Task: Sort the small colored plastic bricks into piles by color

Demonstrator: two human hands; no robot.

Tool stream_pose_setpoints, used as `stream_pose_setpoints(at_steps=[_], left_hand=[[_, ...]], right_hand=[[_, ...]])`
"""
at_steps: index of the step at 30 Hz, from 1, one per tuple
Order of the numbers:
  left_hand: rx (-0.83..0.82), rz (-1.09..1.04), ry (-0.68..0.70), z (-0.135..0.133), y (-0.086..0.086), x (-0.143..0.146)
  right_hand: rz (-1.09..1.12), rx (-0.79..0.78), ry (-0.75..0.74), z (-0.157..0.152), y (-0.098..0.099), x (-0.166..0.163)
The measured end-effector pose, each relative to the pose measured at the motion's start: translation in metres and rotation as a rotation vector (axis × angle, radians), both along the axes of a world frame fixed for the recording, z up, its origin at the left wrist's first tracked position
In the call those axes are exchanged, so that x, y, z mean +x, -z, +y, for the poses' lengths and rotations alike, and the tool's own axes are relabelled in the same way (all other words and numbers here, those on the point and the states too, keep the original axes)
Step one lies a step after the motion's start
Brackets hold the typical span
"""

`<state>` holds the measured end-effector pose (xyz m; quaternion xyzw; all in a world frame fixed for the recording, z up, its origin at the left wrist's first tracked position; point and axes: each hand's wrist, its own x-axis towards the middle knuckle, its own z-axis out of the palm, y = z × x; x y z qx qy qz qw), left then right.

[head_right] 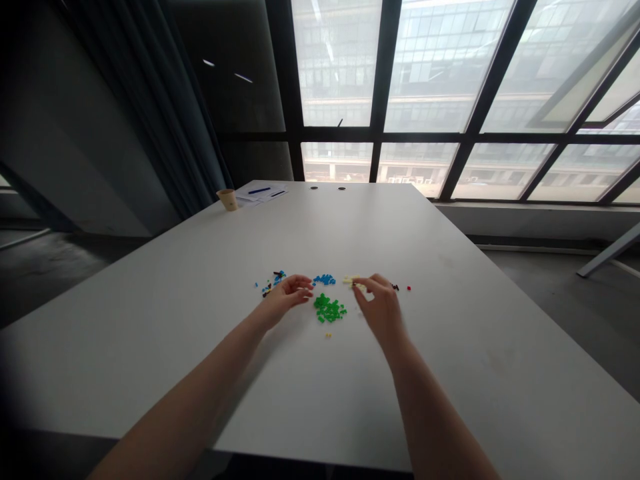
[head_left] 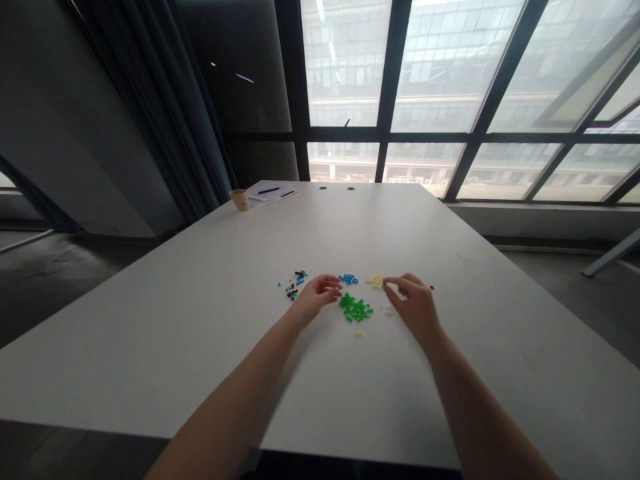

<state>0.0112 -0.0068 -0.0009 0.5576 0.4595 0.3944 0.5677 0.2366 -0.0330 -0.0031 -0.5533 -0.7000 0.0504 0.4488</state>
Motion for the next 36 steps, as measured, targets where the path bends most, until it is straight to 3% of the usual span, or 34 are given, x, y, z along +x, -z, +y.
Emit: stream_pose_setpoints(at_steps=[3,4,6,9,16,25,36], left_hand=[[0.317,0.625,-0.232,0.012,0.002,-0.023],[0.353,0.795,-0.279,0.015,0.003,-0.03],[0.317,1.05,-0.326,0.019,0.006,-0.042],[0.192,1.243,-0.319,0.021,0.012,-0.05],[0.155,1.238,-0.221,0.024,0.02,-0.054],[0.181,1.144,-0.206,0.033,0.033,-0.062],[0.191,1.22,-0.217,0.033,0.031,-0.059]], right_hand=[[-0.112,-0.189,0.33,0.011,0.009,0.04],[-0.158,-0.267,0.419,0.014,0.013,0.052],[-0.196,-0.437,0.531,0.018,0.021,0.068],[-0.179,-0.591,0.569,0.024,0.033,0.078],[-0.136,-0.582,0.571,0.027,0.039,0.077],[0.152,-0.173,0.533,0.022,0.022,0.072],[0.2,-0.174,0.479,0.021,0.017,0.064]])
